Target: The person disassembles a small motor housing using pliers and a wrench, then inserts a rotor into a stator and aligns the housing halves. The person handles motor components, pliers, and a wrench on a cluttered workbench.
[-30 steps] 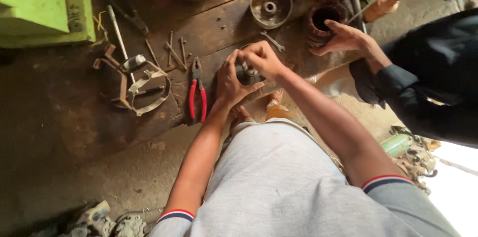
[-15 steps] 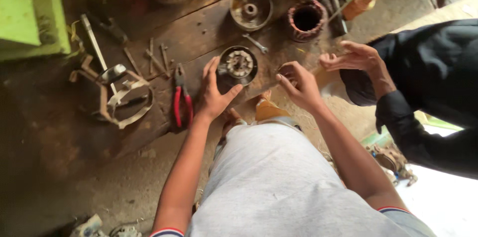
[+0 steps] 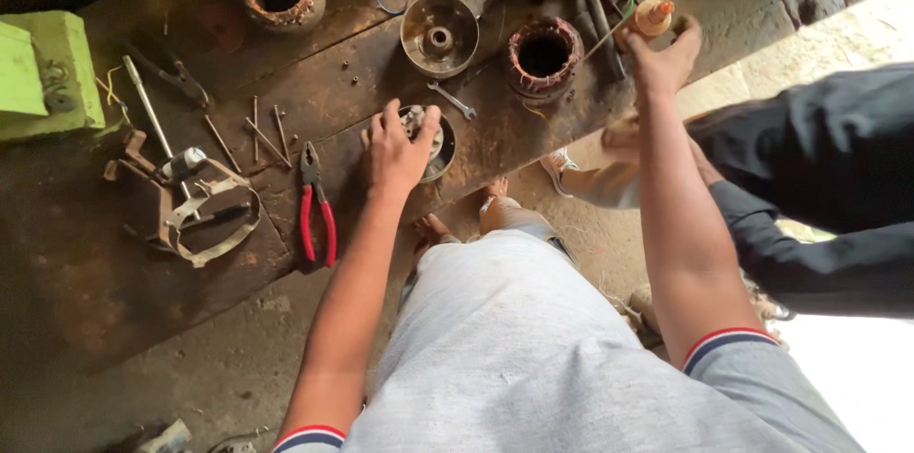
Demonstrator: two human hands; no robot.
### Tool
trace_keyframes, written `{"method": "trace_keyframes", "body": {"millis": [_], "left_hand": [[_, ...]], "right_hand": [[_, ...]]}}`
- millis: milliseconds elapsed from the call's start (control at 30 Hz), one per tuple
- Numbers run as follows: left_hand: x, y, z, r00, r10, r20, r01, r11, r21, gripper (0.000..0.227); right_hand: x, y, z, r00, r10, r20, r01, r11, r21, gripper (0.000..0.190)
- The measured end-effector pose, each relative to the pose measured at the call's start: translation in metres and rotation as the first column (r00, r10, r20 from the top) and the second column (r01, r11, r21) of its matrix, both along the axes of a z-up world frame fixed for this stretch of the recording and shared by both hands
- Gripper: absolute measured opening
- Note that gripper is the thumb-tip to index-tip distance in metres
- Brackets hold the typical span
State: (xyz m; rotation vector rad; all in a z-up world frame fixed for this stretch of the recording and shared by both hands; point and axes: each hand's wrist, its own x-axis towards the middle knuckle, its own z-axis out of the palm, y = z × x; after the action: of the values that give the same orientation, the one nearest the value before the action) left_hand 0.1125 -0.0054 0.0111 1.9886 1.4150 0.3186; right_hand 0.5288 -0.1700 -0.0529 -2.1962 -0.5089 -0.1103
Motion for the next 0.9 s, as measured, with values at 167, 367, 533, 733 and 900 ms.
{"method": "trace_keyframes", "body": {"millis": [167,367,533,733,900], "left_hand": [[-0.003,0.006,-0.03,0.995,0.017,0.097,-0.04,0.971,0.237,0.039],[-0.009,0.021,-0.029,0.878,0.348,0.328,-0.275,0.929,-0.249,0.043],[0.003,0.025,0.023,0.777,0.376,0.505,-0.213,0.912,-0.351,0.05],[0.032,0.012,0.092,0.842,0.36,0.403,-0.217,0.908,-0.358,0.048],[0.045,-0.005,0.104,0.836,0.254,0.487,-0.276,0.961,-0.027,0.045]], "right_hand": [[-0.009,0.008,0.015,0.999,0.031,-0.016,-0.031,1.0,0.0,0.066],[-0.041,0.004,0.104,0.884,0.435,0.172,-0.463,0.865,0.192,0.054],[-0.096,0.016,0.192,0.565,0.785,0.253,-0.788,0.604,-0.116,0.062],[-0.139,0.043,0.247,0.2,0.895,0.399,-0.861,0.355,-0.364,0.068],[-0.136,0.054,0.256,0.059,0.872,0.485,-0.857,0.294,-0.424,0.059]]}}
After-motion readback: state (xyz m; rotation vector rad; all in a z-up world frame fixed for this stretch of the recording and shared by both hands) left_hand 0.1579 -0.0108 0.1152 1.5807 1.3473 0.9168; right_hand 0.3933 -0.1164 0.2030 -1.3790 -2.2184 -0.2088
